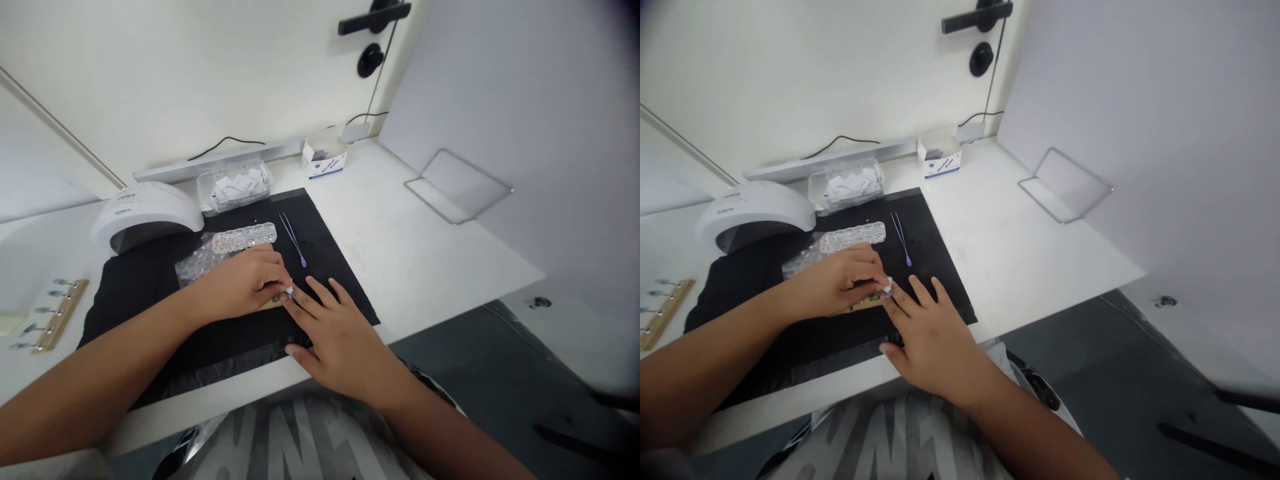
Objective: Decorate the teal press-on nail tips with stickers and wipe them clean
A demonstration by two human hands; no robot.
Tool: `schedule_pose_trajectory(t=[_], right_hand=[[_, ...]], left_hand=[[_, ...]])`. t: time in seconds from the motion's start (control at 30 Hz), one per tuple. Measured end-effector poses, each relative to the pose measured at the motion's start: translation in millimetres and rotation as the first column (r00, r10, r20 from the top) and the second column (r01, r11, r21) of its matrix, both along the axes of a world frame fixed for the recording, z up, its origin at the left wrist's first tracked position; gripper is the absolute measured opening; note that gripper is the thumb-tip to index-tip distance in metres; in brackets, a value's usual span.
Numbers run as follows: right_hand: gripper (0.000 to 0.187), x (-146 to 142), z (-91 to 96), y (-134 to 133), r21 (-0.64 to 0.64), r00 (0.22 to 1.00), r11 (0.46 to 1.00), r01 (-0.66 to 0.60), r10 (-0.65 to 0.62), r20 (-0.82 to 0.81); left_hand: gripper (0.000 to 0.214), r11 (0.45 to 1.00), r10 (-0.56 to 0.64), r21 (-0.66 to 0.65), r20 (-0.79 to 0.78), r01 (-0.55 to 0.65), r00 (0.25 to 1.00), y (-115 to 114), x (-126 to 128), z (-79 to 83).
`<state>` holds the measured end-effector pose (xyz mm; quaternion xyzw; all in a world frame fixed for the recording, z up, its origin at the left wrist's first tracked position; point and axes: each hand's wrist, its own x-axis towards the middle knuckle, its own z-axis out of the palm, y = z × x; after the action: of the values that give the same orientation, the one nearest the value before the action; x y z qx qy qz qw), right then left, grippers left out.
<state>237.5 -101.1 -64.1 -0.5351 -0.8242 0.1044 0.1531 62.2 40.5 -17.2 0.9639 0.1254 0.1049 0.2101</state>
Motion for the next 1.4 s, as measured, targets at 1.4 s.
schedule_pose_trajectory(t=[1.4], right_hand=[[0.062, -1.6, 3.9, -2.2, -0.018, 0.999, 1.000, 0.013, -0.012, 0.048]], left_hand=[[0.014, 1.000, -0.006, 0.023, -0.027, 0.006, 1.000, -4.8, -1.3, 0.3]])
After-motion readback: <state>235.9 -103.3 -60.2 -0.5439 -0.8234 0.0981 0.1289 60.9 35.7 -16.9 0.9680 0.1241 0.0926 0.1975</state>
